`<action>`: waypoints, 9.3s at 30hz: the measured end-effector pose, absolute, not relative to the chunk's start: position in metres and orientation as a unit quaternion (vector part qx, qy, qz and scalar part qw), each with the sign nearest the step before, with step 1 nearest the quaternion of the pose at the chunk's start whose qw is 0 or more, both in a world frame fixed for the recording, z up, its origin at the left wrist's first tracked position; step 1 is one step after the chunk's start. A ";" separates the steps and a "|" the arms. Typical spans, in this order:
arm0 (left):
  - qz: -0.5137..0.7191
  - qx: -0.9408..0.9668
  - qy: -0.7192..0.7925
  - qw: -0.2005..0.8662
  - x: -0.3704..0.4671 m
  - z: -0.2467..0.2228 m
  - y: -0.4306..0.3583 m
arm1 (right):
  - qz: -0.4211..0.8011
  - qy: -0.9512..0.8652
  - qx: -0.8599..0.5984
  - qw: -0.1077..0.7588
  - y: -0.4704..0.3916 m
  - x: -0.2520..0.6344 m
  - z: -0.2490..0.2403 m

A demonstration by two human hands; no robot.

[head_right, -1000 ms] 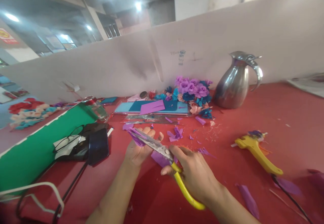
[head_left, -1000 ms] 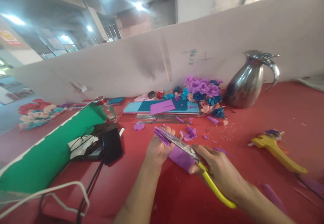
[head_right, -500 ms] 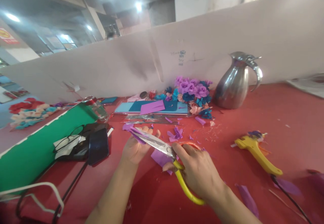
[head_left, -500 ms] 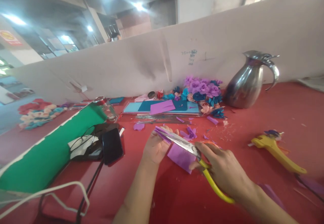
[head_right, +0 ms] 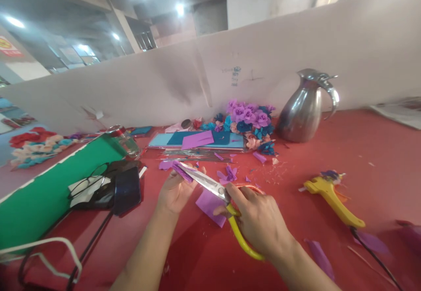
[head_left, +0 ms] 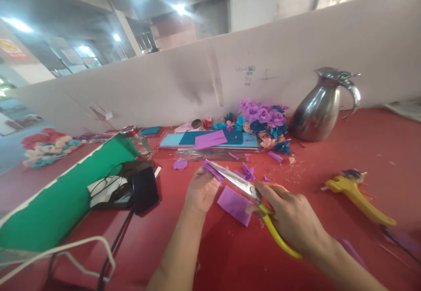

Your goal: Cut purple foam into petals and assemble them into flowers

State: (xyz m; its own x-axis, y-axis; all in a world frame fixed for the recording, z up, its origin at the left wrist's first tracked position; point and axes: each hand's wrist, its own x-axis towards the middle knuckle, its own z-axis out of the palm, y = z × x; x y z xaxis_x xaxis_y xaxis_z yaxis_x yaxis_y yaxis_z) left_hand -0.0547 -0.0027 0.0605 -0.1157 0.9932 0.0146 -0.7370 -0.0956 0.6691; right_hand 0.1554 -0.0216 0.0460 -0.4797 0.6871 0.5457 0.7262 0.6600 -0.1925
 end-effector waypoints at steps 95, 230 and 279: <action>0.470 0.317 0.295 0.769 -0.023 0.039 -0.003 | 0.777 -0.393 -0.254 0.420 -0.006 0.135 0.055; 0.522 0.434 0.504 0.534 -0.010 0.049 -0.012 | 0.624 -0.463 -0.400 0.487 0.000 0.133 0.044; 0.440 0.209 0.298 0.821 -0.025 0.029 -0.001 | 0.740 -0.466 -0.227 0.428 -0.006 0.139 0.060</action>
State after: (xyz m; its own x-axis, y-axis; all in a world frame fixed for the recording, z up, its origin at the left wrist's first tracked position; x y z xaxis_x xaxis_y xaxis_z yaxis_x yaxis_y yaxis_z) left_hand -0.0251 -0.0011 0.0286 0.4348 0.8474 -0.3047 -0.5982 0.5247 0.6057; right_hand 0.1390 -0.0063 0.0600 -0.5296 0.8460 0.0623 -0.4226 -0.1994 -0.8841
